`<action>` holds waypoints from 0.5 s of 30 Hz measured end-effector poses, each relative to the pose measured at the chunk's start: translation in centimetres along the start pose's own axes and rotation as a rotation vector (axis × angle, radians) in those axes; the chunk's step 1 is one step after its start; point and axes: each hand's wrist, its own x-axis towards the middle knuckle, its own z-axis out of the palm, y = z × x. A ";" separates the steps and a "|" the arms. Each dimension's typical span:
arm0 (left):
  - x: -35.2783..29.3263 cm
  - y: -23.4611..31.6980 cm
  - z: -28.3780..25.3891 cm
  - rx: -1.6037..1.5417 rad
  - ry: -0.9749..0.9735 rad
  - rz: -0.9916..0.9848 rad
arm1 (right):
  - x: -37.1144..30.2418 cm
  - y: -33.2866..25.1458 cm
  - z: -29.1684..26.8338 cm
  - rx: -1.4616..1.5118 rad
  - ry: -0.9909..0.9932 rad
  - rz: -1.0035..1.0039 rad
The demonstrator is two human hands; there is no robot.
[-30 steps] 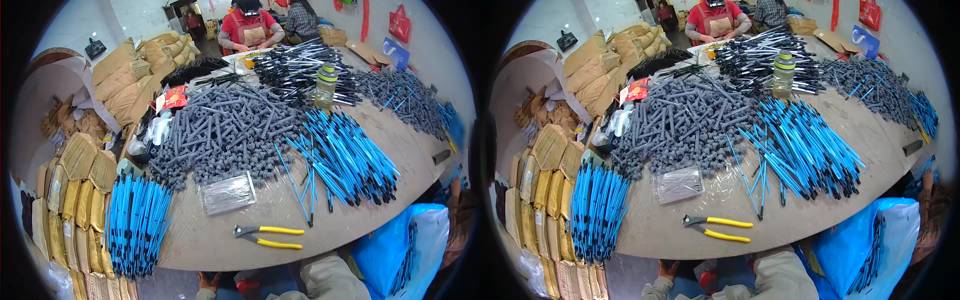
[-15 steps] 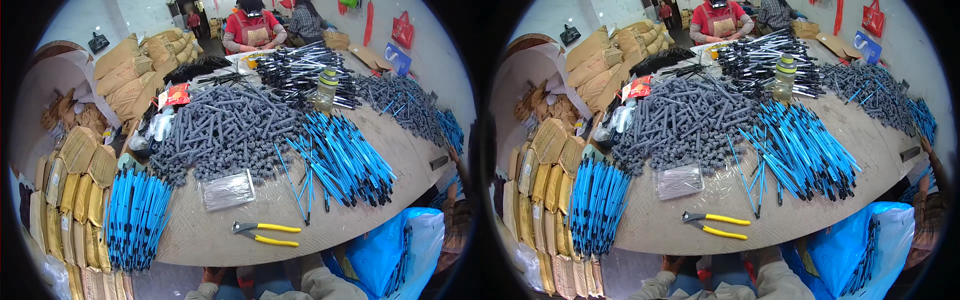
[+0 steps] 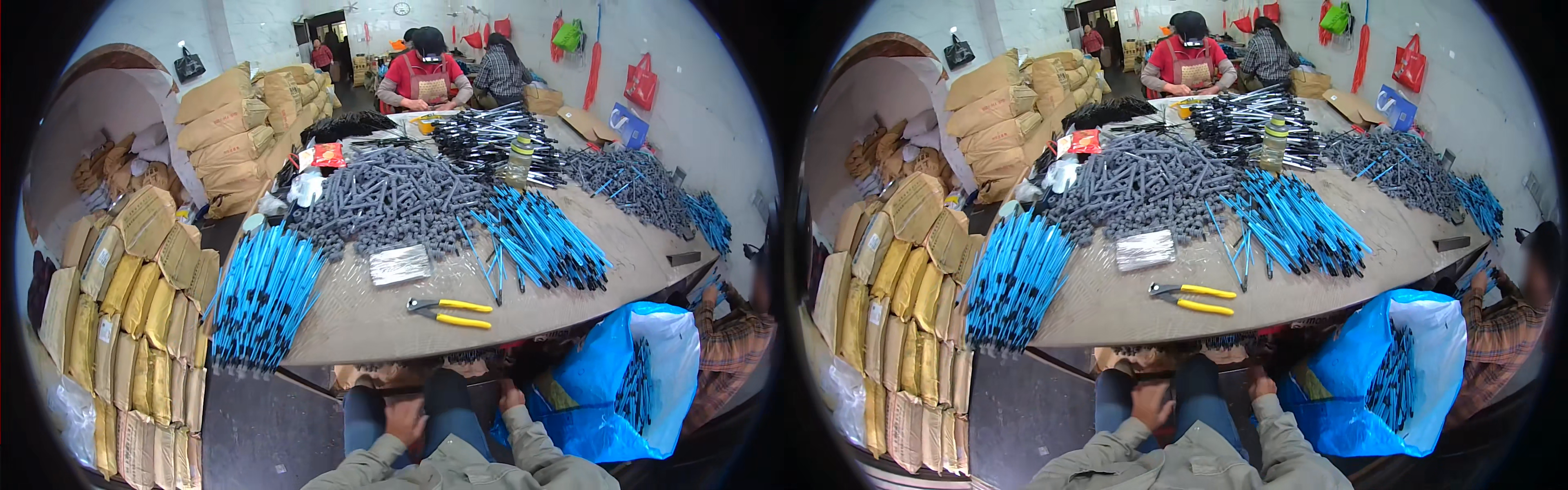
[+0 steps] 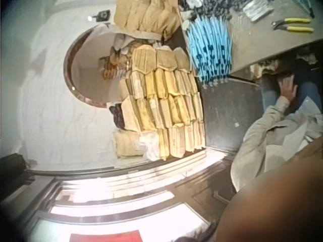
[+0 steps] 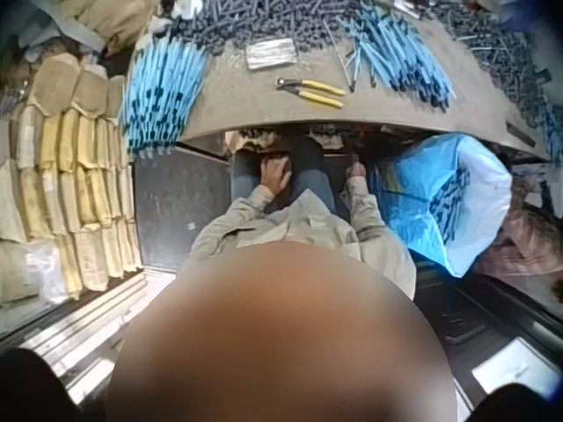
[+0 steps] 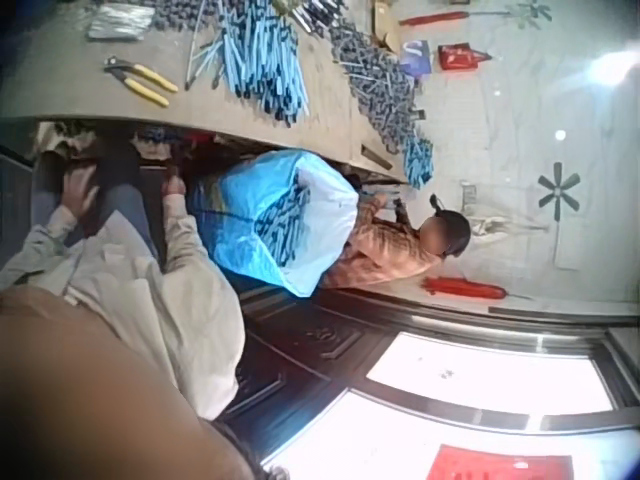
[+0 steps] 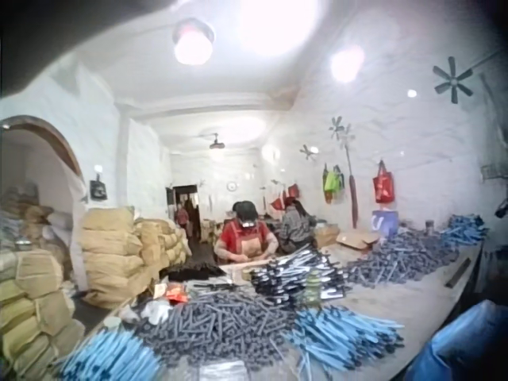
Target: The person assembles plastic components by inserting blue tubes into central hubs, then bundles the finished units with rubber bands.
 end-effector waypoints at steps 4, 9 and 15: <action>1.8 6.2 0.2 -0.039 0.192 0.562 | -6.5 -3.9 -5.1 0.230 0.144 -0.437; 3.0 8.3 -0.9 -0.216 0.070 0.713 | -14.3 -11.0 -9.8 0.401 -0.153 -0.723; 0.2 6.7 -3.4 -0.596 -0.005 0.714 | -16.4 -14.3 -17.1 1.091 -0.691 -0.332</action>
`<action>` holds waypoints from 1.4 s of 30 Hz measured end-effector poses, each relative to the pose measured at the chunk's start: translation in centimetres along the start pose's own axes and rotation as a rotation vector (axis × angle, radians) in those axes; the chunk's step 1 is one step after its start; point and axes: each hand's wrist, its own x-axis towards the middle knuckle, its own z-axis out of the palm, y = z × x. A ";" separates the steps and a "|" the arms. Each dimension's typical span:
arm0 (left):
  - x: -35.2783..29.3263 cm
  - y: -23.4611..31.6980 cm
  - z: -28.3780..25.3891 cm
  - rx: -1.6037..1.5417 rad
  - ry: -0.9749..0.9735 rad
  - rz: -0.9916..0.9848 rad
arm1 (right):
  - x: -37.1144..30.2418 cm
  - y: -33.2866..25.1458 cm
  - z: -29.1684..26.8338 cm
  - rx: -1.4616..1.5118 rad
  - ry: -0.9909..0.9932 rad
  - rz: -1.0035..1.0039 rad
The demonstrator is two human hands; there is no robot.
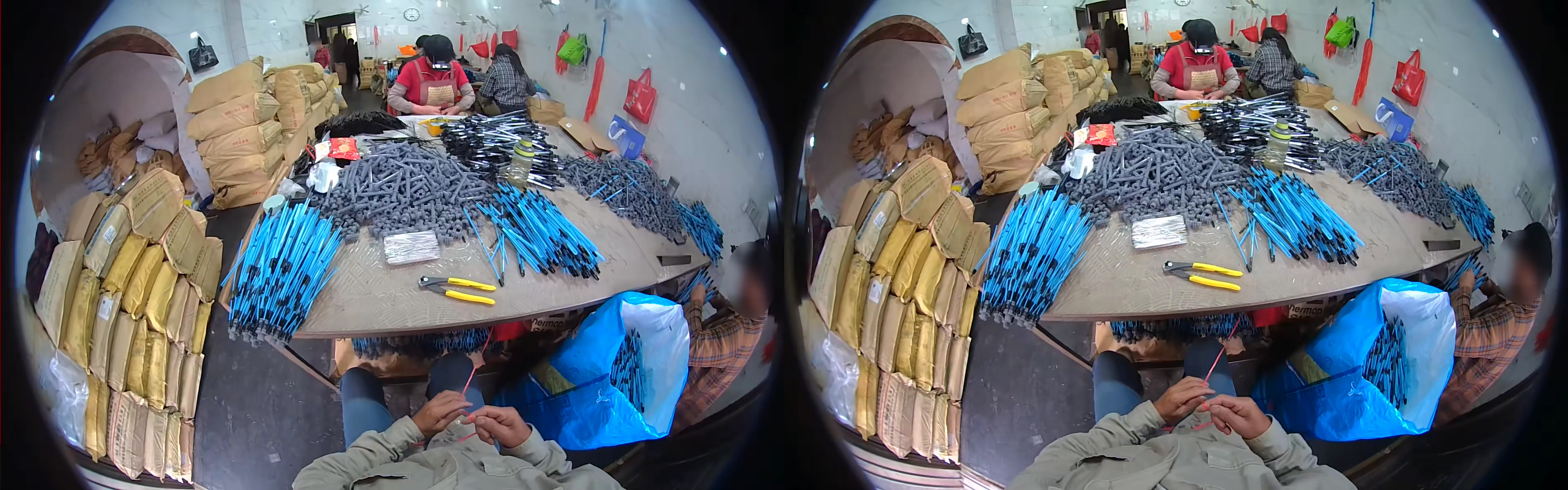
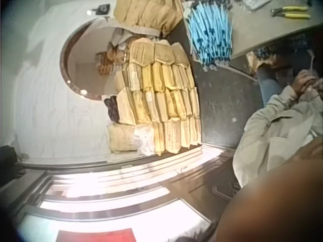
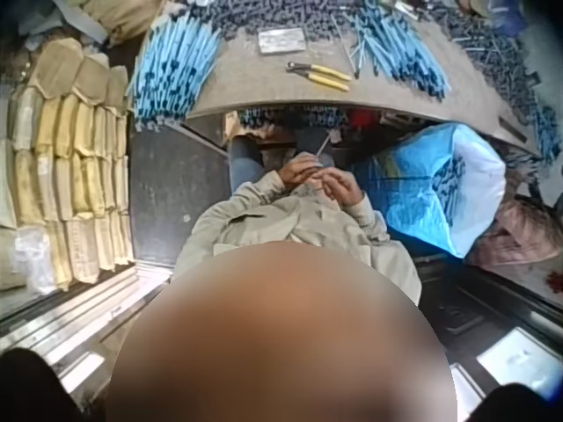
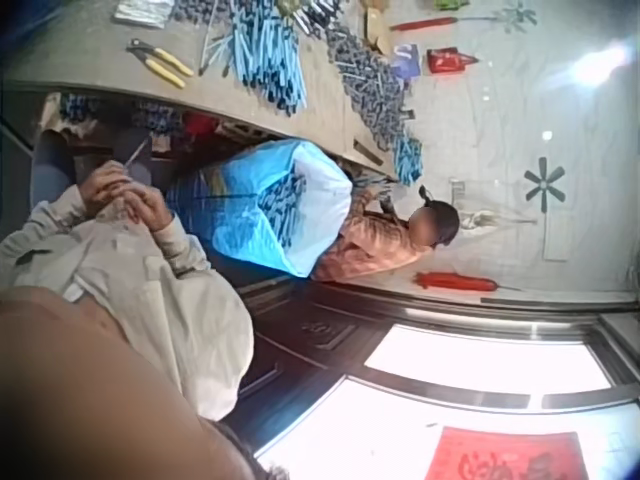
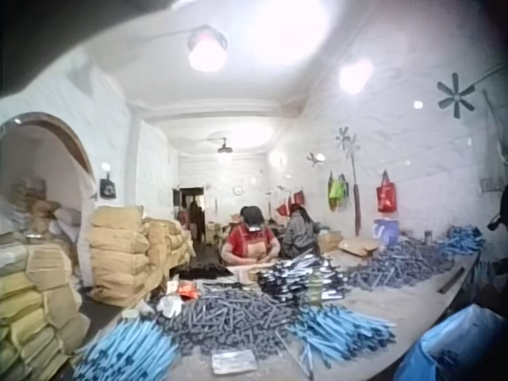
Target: The person assembles plastic components by inserting blue tubes into central hubs, then bundles the finished units with rubber bands.
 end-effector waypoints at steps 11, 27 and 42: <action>0.2 -0.7 -0.6 -0.248 0.506 -0.099 | 10.6 -6.7 11.7 -0.156 -0.767 -0.535; -6.7 6.2 -9.8 -1.175 1.000 -0.581 | 13.2 0.6 3.9 -0.742 -0.404 -0.128; -11.9 12.4 -19.1 -0.655 1.344 -0.340 | 18.0 -6.9 12.2 0.292 -0.299 -0.308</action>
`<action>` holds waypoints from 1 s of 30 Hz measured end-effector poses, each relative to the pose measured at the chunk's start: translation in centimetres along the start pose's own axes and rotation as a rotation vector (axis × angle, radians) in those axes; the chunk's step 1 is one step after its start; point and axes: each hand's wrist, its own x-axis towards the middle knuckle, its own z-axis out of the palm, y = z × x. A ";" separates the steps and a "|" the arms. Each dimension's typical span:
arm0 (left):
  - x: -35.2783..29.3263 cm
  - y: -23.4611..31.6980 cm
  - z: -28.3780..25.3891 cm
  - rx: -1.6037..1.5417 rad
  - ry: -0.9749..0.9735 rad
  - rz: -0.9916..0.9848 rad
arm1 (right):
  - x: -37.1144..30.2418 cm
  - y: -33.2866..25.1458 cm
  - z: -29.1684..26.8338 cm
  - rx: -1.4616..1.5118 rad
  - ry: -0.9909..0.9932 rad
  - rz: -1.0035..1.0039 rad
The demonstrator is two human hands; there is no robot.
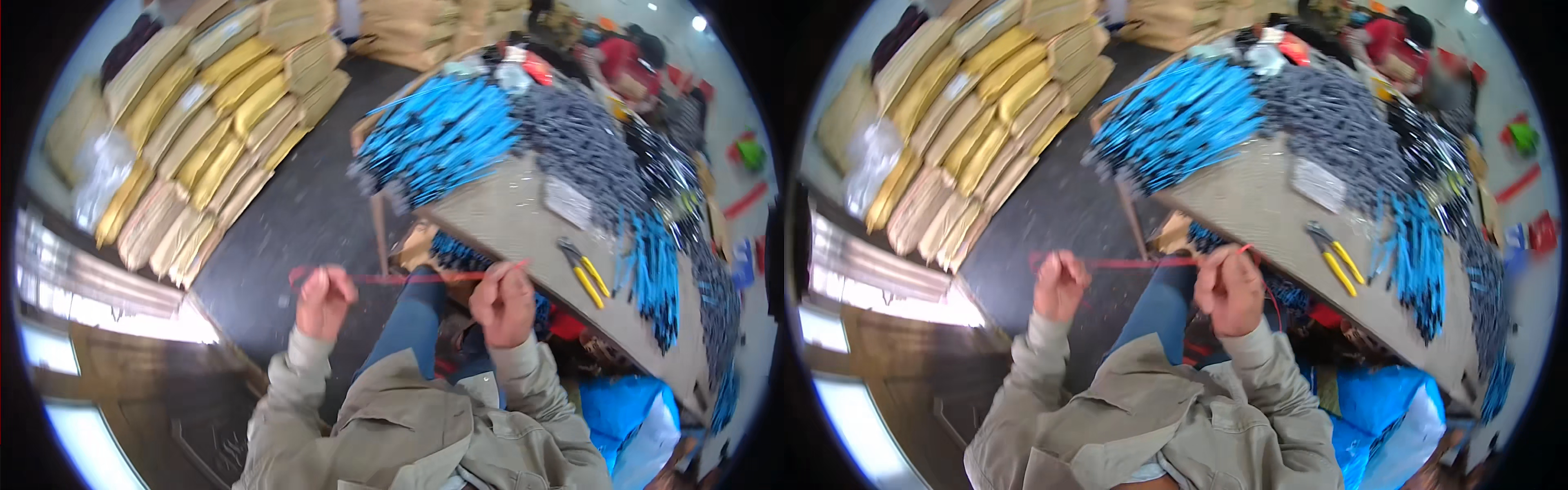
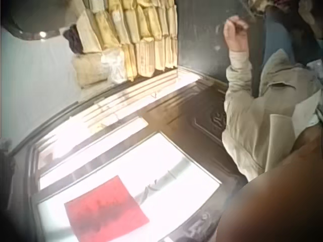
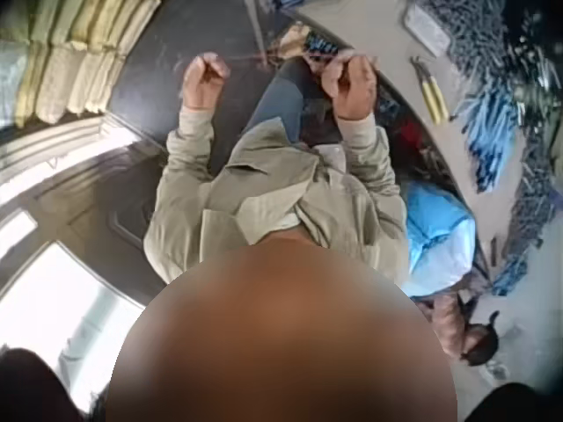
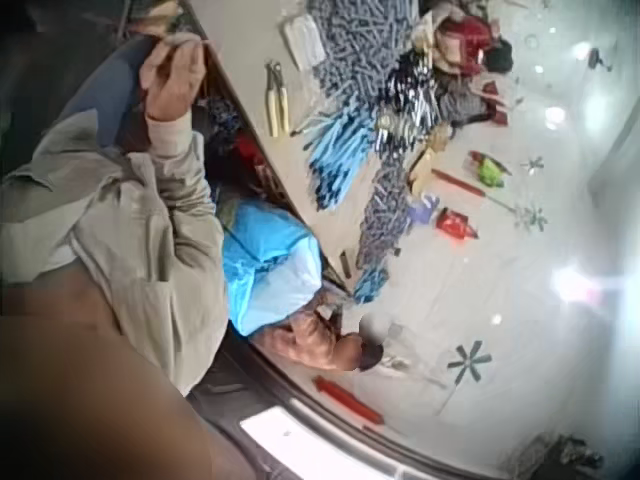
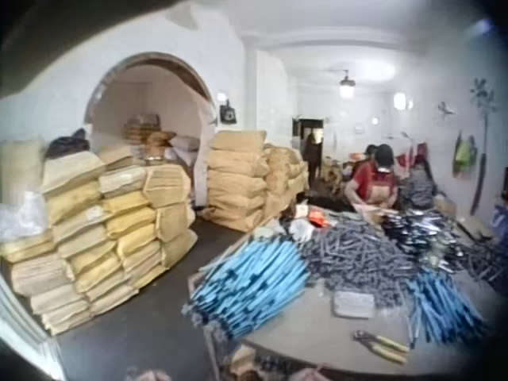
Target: The person assembles plastic components by inserting blue tubes into central hubs, then bundles the finished units with rubber bands.
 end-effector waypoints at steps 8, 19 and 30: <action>15.2 5.8 -4.5 0.066 -0.026 0.316 | 19.0 -1.8 6.0 0.070 -0.223 -0.108; 13.4 -6.1 -0.2 -0.270 -0.016 0.291 | 29.6 4.0 5.7 -1.243 -0.712 -0.329; 10.5 -6.5 3.8 0.506 -0.162 0.445 | 26.7 0.0 -2.2 -1.009 -0.614 -0.169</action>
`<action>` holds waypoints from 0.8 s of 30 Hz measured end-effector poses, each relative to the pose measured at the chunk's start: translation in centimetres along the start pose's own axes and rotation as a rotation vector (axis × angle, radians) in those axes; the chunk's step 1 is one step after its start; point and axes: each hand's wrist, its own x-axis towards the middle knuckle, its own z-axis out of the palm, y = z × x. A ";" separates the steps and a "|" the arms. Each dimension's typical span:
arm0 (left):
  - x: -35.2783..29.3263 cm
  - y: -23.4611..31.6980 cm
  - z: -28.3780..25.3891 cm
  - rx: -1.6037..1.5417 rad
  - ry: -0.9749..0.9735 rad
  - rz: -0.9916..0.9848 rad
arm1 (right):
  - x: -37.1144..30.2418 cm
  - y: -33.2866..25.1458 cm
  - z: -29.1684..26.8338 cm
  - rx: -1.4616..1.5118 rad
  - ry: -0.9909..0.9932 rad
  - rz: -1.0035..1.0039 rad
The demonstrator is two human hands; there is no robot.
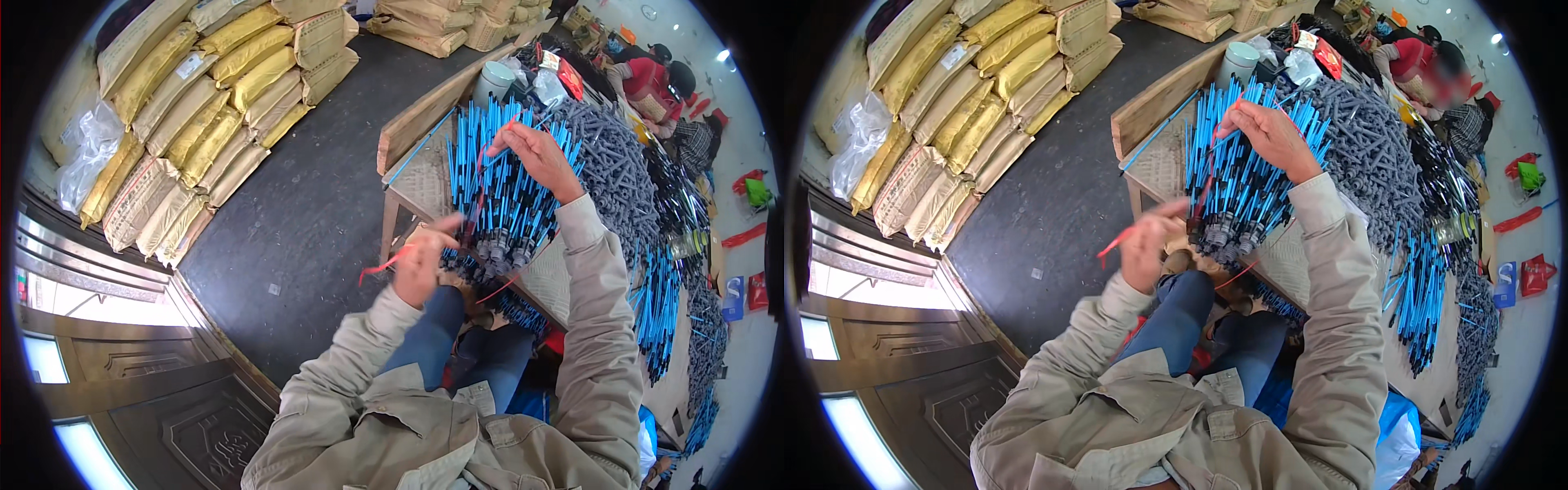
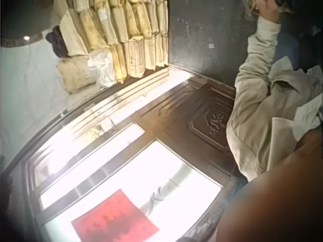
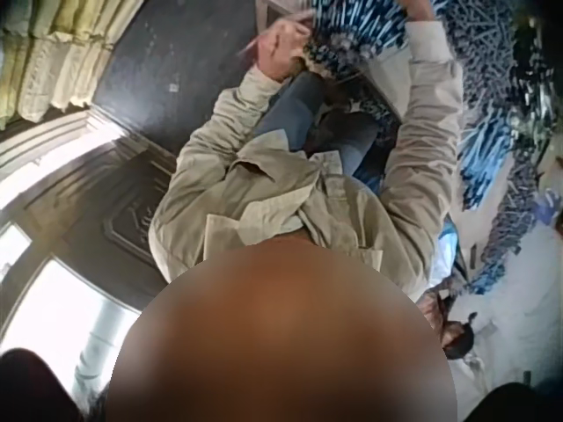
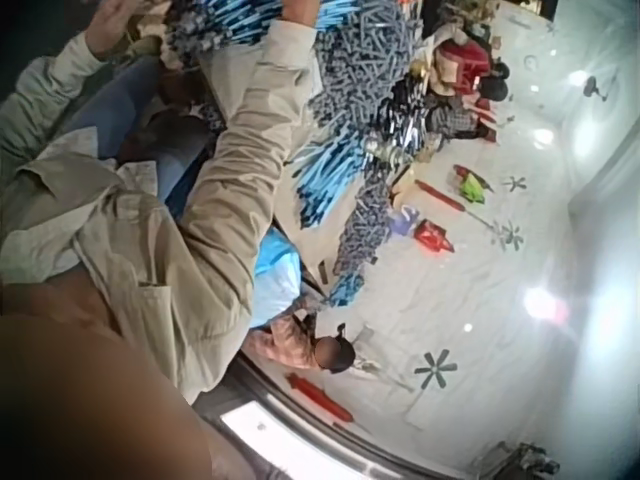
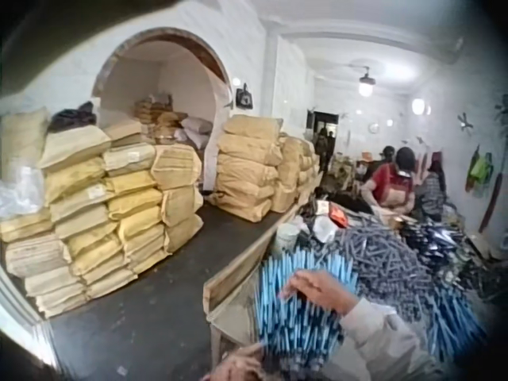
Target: The person assembles plastic components by inserting blue tubes into central hubs, then bundles the finished units with rubber bands.
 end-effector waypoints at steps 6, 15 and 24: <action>3.3 -2.3 -5.2 0.608 0.446 0.062 | 0.4 -0.9 0.7 -0.068 0.025 -0.013; 5.9 0.3 -5.9 0.234 -0.040 -0.514 | -0.1 0.1 0.1 0.094 0.129 -0.068; 12.6 4.4 -5.5 0.295 0.129 -0.059 | -0.8 0.9 -1.4 0.396 0.245 -0.030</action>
